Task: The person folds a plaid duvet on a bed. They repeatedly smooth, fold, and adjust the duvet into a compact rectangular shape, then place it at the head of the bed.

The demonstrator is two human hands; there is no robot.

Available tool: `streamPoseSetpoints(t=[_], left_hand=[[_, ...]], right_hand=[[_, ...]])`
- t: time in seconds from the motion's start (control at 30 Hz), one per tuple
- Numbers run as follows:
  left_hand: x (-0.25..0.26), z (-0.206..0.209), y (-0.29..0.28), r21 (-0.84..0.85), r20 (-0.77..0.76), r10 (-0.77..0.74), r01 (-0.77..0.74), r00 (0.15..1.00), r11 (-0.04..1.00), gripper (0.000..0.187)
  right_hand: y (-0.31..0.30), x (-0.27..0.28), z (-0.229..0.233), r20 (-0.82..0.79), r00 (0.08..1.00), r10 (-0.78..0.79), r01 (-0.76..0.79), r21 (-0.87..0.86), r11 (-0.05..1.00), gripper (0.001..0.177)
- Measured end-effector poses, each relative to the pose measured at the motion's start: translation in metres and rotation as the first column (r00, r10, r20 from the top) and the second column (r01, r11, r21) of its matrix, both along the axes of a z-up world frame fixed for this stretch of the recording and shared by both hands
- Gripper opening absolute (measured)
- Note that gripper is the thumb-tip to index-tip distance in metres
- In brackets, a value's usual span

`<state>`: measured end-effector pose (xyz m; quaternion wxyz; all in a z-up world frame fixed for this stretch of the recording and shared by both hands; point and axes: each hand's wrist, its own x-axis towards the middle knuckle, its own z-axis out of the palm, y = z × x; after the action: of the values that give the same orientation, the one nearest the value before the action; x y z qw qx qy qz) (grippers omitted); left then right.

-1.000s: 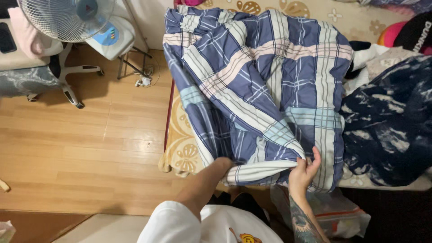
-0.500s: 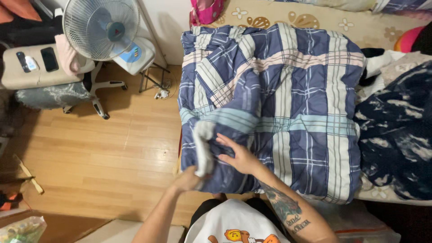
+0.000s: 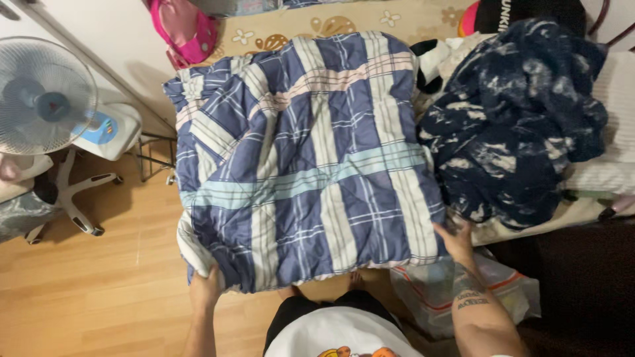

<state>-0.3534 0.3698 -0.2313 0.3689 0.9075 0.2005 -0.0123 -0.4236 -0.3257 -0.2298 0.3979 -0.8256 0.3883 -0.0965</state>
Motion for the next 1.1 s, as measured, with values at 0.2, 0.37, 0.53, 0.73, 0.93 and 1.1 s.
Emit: streamPoseSetpoints(t=[0.2, 0.37, 0.53, 0.73, 0.93, 1.1], left_hand=[[-0.01, 0.011, -0.129, 0.194, -0.228, -0.203, 0.249, 0.952, 0.949, 0.059], [-0.007, 0.022, -0.198, 0.192, -0.219, -0.261, 0.304, 0.94, 0.933, 0.06], [0.008, 0.04, -0.234, -0.009, -0.113, -0.255, 0.256, 0.96, 0.967, 0.057], [-0.007, 0.051, -0.224, 0.087, -0.161, -0.223, 0.239, 0.961, 0.967, 0.052], [-0.03, 0.015, -0.188, 0.432, -0.121, -0.354, 0.37, 0.927, 0.822, 0.069], [-0.041, 0.032, -0.177, 0.381, -0.019, -0.211, 0.202, 0.977, 0.902, 0.074]], right_hand=[[0.025, 0.035, -0.011, -0.135, 0.872, 0.47, -0.406, 0.337, 0.85, 0.066], [0.175, 0.046, 0.032, 0.049, 0.621, 0.782, -0.784, 0.033, 0.62, 0.048], [0.227, 0.029, 0.079, 0.077, 0.219, 0.973, -0.948, -0.218, 0.231, 0.061], [0.173, 0.007, 0.046, -0.169, 0.486, 0.858, -0.835, -0.381, 0.397, 0.132], [0.131, 0.005, 0.0, -0.366, 0.544, 0.755, -0.837, -0.294, 0.461, 0.11], [0.151, 0.034, 0.039, -0.17, 0.575, 0.8, -0.814, -0.021, 0.581, 0.103]])
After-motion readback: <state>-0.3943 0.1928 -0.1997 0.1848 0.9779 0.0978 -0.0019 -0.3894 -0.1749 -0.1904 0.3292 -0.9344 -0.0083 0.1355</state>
